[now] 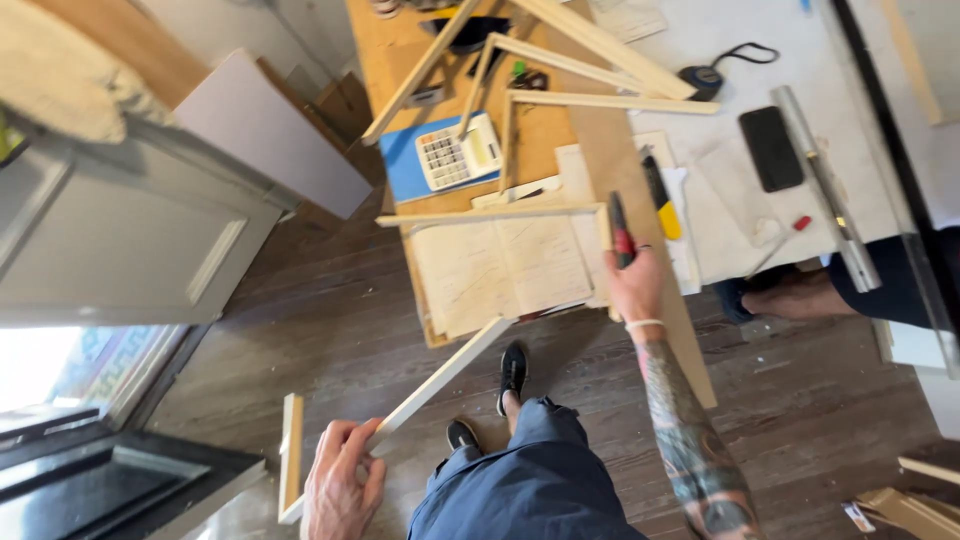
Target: Assembling wooden frames by fitting joints and trimming pieces with pliers
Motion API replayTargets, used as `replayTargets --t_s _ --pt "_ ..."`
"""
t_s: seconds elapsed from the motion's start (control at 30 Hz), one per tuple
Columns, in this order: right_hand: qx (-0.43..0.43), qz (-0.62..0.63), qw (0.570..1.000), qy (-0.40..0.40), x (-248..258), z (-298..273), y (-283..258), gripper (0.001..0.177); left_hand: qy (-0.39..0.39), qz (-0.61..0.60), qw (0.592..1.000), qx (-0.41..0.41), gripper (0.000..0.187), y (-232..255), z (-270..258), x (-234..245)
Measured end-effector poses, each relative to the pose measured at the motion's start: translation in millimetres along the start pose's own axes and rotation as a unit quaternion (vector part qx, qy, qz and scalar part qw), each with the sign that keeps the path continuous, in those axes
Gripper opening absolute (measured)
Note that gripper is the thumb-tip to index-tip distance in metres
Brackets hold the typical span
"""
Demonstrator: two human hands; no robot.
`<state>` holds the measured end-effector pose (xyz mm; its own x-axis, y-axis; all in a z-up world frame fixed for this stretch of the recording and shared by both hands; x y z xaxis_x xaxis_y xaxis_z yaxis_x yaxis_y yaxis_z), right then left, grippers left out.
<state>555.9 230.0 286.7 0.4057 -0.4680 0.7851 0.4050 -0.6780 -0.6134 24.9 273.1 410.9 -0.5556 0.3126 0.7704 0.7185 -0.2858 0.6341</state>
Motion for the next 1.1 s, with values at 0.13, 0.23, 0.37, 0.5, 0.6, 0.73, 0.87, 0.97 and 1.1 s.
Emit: replayTargets --t_s 0.13,0.23,0.37,0.5,0.6,0.73,0.87,0.97,1.1 --pt "0.055 0.333 0.912 -0.231 29.0 -104.3 -132.8 0.016 -0.019 -0.059 0.998 0.019 0.046 -1.1 -20.3 17.6" --pt "0.158 0.455 0.791 -0.377 39.5 -197.4 -220.0 0.029 -0.018 -0.083 0.996 0.006 0.047 -13.7 -35.3 29.0" --pt "0.244 0.526 0.709 -0.400 46.3 -277.8 -289.1 0.023 0.000 -0.103 0.992 -0.068 0.045 -13.9 -55.3 60.8" --pt "0.247 0.535 0.731 -0.344 50.0 -324.1 -318.9 0.034 0.000 -0.141 0.989 -0.048 0.041 -14.6 -72.1 93.2" --pt "0.264 0.525 0.742 -0.324 51.4 -371.9 -343.7 0.039 0.035 -0.153 0.982 -0.102 0.040 17.7 -78.9 129.4" --pt "0.304 0.484 0.776 -0.268 32.2 -408.4 -351.3 0.043 0.164 -0.195 0.934 -0.249 0.040 58.6 -80.8 170.5" --pt "0.319 0.450 0.798 -0.241 59.3 -427.2 -355.6 0.034 0.186 -0.179 0.920 -0.296 0.041 58.7 -84.7 189.4" --pt "0.334 0.375 0.815 -0.288 82.6 -442.4 -357.8 0.016 0.187 -0.216 0.916 -0.282 0.038 39.6 -77.9 200.1" --pt "0.332 0.199 0.869 -0.308 73.8 -451.0 -332.6 0.023 0.203 -0.166 0.930 -0.259 0.018 8.2 -64.1 196.3"
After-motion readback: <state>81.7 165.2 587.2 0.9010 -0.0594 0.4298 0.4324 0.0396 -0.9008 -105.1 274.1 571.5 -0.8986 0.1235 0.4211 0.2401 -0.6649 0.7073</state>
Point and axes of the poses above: each hand's wrist, its own z-axis towards the middle knuckle, its own x-axis out of the back of the hand, y = z × x, the point moved 10 cm from there along z, towards the middle knuckle, and after that the axes turned 5 degrees about -z, right-handed, at the moved point
